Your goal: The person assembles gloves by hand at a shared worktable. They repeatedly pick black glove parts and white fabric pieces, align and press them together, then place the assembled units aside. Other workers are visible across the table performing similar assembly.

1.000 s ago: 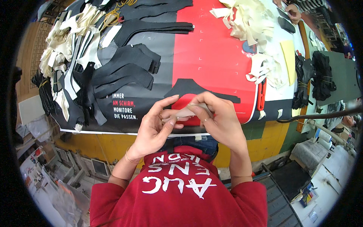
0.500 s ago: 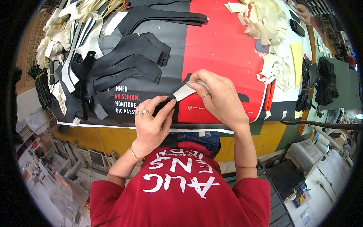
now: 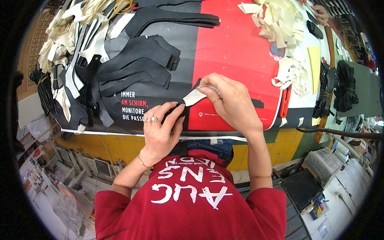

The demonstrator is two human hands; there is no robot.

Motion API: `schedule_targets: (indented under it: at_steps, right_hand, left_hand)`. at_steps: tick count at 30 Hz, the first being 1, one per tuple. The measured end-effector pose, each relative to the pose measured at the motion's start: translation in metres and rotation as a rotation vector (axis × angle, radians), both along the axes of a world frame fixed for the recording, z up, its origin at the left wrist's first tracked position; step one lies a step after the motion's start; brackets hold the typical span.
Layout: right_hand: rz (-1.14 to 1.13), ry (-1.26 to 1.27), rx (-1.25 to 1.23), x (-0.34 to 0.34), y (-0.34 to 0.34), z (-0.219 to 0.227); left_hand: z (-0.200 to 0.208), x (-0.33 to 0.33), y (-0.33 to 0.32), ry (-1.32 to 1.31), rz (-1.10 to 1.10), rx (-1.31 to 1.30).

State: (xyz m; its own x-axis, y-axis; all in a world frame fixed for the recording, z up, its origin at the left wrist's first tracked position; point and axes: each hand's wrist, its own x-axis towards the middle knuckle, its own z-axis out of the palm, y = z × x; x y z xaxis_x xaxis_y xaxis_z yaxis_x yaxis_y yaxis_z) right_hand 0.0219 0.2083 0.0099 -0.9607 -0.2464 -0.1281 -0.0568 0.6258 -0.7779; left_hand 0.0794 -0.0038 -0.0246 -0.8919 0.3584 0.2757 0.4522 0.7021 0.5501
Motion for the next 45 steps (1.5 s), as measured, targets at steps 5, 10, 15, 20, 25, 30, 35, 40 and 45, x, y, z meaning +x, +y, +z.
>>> schedule_targets:
  at_steps: [5,10,15,20,25,30,35,40,45]
  right_hand:
    - [-0.001,0.023,-0.007,0.000,-0.001,-0.001]
    - [-0.016,0.028,0.007,0.001,-0.002,-0.001]
    - [-0.033,0.025,0.001,0.001,-0.003,-0.001]
    - [-0.040,0.035,0.014,0.001,-0.004,-0.001]
    - [-0.043,0.037,0.015,0.001,-0.004,-0.002]
    - [-0.042,0.098,0.038,0.001,-0.004,-0.003]
    - [-0.176,0.139,0.065,0.005,-0.006,-0.002]
    - [-0.230,0.084,0.043,0.007,-0.005,-0.001]
    - [-0.225,0.050,0.021,0.005,-0.004,-0.001]
  left_hand:
    - [0.004,0.000,0.002,-0.042,-0.008,-0.025]
    - [0.007,-0.001,0.003,-0.047,-0.028,-0.099]
    - [0.008,-0.001,0.004,-0.062,-0.025,-0.114]
    - [0.009,-0.002,0.004,-0.068,-0.026,-0.132]
    - [0.008,0.001,0.006,-0.037,-0.028,-0.218]
    - [0.006,0.006,0.010,0.096,-0.056,-0.427]
    - [0.009,0.006,0.009,0.135,-0.122,-0.564]
    - [0.011,0.007,0.010,0.096,-0.131,-0.600]
    - [0.013,0.006,0.010,0.064,-0.129,-0.579]
